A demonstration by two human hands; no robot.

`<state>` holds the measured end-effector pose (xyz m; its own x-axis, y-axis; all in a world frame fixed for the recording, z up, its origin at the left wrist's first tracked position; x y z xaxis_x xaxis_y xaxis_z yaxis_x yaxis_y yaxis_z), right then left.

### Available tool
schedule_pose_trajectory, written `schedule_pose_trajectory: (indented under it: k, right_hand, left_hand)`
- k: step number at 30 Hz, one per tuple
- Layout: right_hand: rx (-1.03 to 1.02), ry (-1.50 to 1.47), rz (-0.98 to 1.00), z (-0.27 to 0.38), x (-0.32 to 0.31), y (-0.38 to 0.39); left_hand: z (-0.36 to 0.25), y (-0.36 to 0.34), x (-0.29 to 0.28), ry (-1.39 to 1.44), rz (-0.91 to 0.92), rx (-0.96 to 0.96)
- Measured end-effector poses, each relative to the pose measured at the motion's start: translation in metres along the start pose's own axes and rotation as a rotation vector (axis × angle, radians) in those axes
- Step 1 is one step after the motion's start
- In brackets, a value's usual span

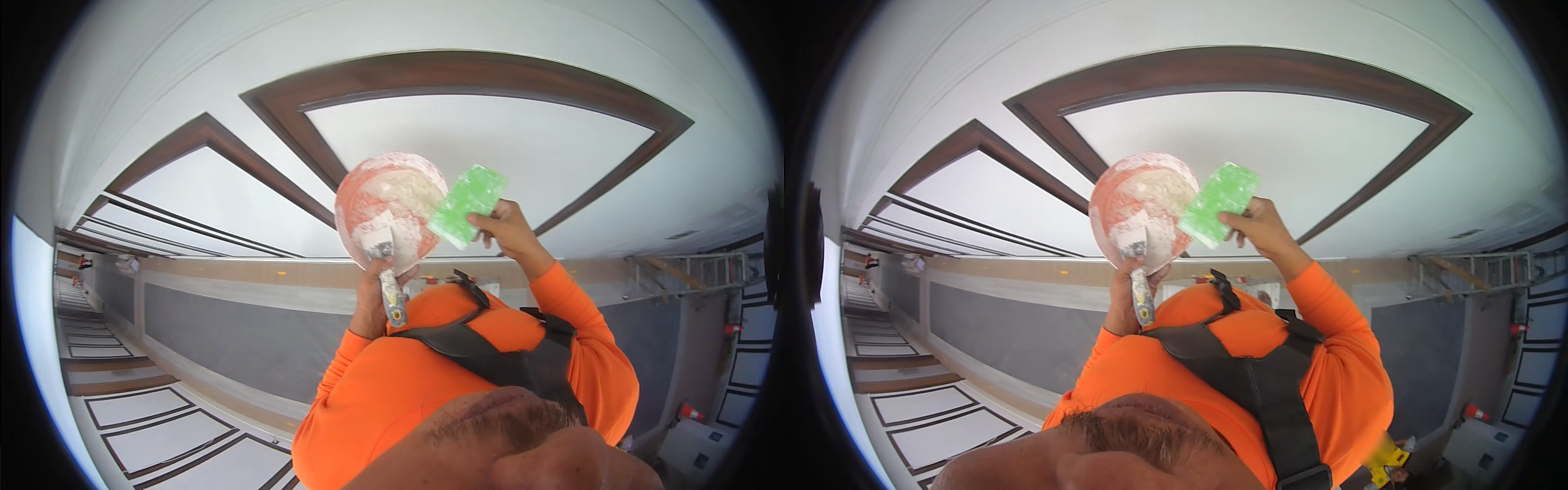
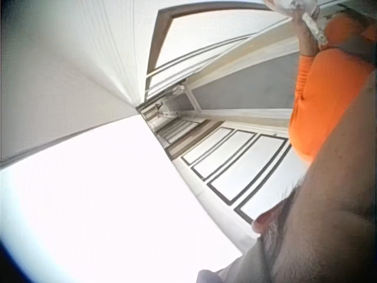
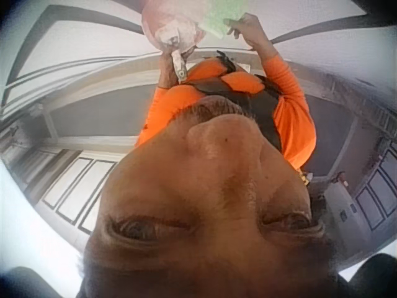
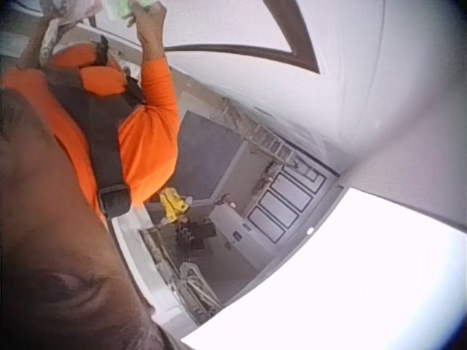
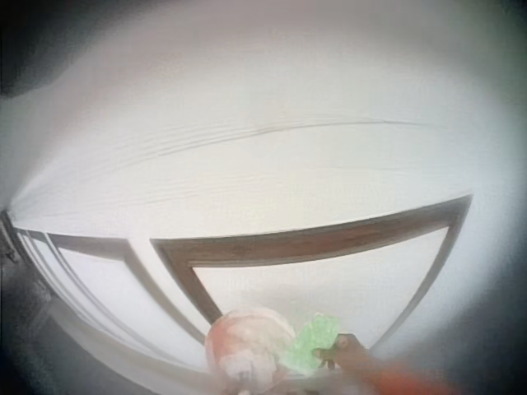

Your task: The person applies plaster to a curved ceiling using a green trowel and a hawk. They repeatedly scoop plaster from the hawk and smooth it onto the ceiling surface.

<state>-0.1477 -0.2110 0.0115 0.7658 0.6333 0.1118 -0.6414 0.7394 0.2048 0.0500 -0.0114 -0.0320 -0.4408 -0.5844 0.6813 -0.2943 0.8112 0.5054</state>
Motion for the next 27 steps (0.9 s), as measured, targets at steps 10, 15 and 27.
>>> schedule_pose_trajectory:
  k: [10, 15, 27]
  right_hand:
    - [-0.119, -0.098, 0.025, 0.007, 0.008, -0.005]
    - [-0.077, -0.128, 0.033, -0.015, -0.007, -0.009]
    - [-0.145, 0.001, -0.055, -0.01, -0.026, -0.01]
  left_hand:
    - [-0.001, 0.004, 0.01, 0.018, 0.013, 0.075]
    - [0.006, 0.0, 0.006, 0.035, 0.004, 0.114]
    - [0.005, 0.001, 0.008, -0.013, -0.047, 0.098]
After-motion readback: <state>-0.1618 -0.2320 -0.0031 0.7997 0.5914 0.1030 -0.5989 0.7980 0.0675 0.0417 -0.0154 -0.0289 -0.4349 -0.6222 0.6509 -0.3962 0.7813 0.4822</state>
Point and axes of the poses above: each hand's wrist, its own y-axis away from the middle knuckle, its own x-axis out of the palm, z = x × y, the point moved 3 cm from there along -y, towards the middle knuckle, and after that the axes turned 1 degree about -x, right-handed, at the moved point
